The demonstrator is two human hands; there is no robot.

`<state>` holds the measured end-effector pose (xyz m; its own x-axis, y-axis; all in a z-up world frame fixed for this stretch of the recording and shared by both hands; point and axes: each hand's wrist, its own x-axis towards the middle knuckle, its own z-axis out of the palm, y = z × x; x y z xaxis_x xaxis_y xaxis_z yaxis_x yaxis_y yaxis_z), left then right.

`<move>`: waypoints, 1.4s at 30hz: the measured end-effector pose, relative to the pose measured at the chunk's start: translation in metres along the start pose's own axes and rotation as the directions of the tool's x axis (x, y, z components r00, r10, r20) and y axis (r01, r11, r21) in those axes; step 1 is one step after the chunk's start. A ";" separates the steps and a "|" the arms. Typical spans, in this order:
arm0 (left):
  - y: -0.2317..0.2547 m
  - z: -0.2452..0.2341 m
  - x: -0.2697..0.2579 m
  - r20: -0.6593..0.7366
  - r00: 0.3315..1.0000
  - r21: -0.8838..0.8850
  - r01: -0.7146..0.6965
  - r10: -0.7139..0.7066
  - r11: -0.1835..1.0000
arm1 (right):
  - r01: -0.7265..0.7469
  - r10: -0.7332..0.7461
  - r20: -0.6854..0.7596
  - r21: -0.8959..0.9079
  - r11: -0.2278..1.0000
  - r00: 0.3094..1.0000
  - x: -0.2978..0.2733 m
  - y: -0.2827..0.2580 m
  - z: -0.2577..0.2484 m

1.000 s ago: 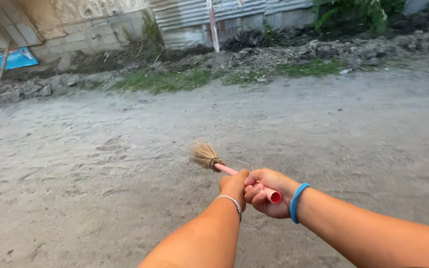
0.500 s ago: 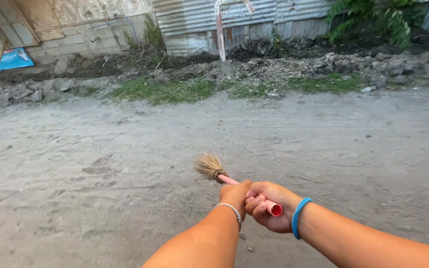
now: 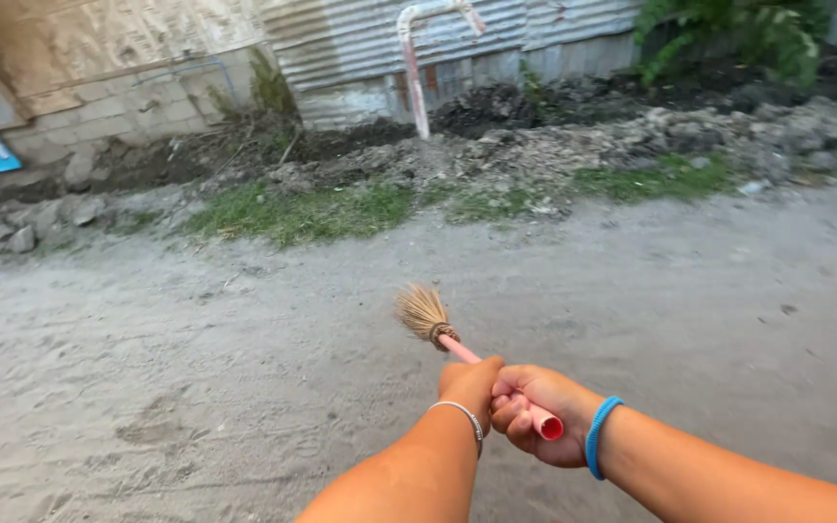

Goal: The person sweeps a dirt path with a broom, moving trash and debris past motorcycles and wooden structures.

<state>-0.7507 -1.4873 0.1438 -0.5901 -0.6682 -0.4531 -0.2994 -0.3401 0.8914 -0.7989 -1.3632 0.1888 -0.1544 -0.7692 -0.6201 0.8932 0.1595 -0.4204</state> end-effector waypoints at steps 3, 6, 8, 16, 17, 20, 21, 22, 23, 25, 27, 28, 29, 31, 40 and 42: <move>0.017 0.006 0.070 -0.072 0.997 -0.015 0.027 -0.028 1.000 | -0.090 0.091 0.072 -0.016 0.996 0.993 0.064 -0.054 -0.007; 0.039 0.014 0.153 -0.223 0.960 -0.013 0.171 -0.170 0.985 | -0.211 0.216 0.295 -0.051 0.976 0.931 0.133 -0.112 -0.021; 0.070 0.017 0.158 -0.220 0.957 -0.100 0.170 -0.188 0.980 | -0.197 0.213 0.205 -0.096 0.976 0.955 0.128 -0.146 0.009; 0.137 -0.032 0.243 -0.300 0.945 -0.251 0.053 -0.130 0.967 | -0.230 0.244 0.128 -0.118 0.966 0.961 0.230 -0.220 0.078; 0.151 -0.038 0.252 -0.343 0.921 -0.202 0.122 -0.187 0.972 | -0.261 0.274 0.147 -0.102 0.960 0.951 0.253 -0.230 0.082; 0.178 -0.058 0.299 -0.377 0.893 -0.153 0.199 -0.244 0.968 | -0.297 0.298 0.193 -0.035 0.954 0.935 0.313 -0.257 0.094; 0.183 -0.065 0.316 -0.375 0.892 -0.169 0.203 -0.254 0.964 | -0.312 0.305 0.219 -0.002 0.950 0.927 0.331 -0.263 0.098; 0.187 -0.076 0.340 -0.375 0.892 -0.157 0.206 -0.252 0.966 | -0.310 0.300 0.224 0.010 0.951 0.927 0.350 -0.268 0.107; 0.193 -0.087 0.363 -0.407 0.877 -0.074 0.245 -0.253 0.967 | -0.320 0.311 0.228 0.005 0.947 0.923 0.368 -0.273 0.116; 0.203 -0.100 0.400 -0.422 0.872 0.039 0.290 -0.247 0.956 | -0.315 0.300 0.231 0.033 0.948 0.926 0.396 -0.284 0.129; 0.216 -0.106 0.419 -0.423 0.880 -0.037 0.221 -0.216 0.975 | -0.353 0.327 0.306 0.032 0.935 0.894 0.413 -0.303 0.141; 0.220 -0.106 0.430 -0.408 0.887 -0.023 0.228 -0.218 0.973 | -0.344 0.314 0.299 0.052 0.938 0.901 0.421 -0.310 0.143; 0.222 -0.106 0.440 -0.410 0.894 -0.068 0.170 -0.183 0.983 | -0.348 0.321 0.293 0.044 0.937 0.901 0.429 -0.317 0.144; 0.219 -0.104 0.449 -0.415 0.891 -0.126 0.144 -0.184 0.982 | -0.377 0.353 0.268 0.045 0.925 0.896 0.436 -0.319 0.143; 0.208 -0.100 0.524 -0.181 0.983 0.414 0.091 -0.016 0.906 | -0.238 0.215 0.164 0.134 0.962 0.963 0.471 -0.351 0.106; 0.208 -0.088 0.537 -0.055 0.998 0.498 0.054 -0.030 0.866 | -0.175 0.196 -0.063 0.250 0.952 0.979 0.457 -0.365 0.094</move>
<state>-1.0639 -1.9751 0.0859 -0.5384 -0.6933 -0.4790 -0.6642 -0.0007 0.7476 -1.1558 -1.8307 0.1210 -0.0027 -0.6822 -0.7312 0.9832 0.1318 -0.1266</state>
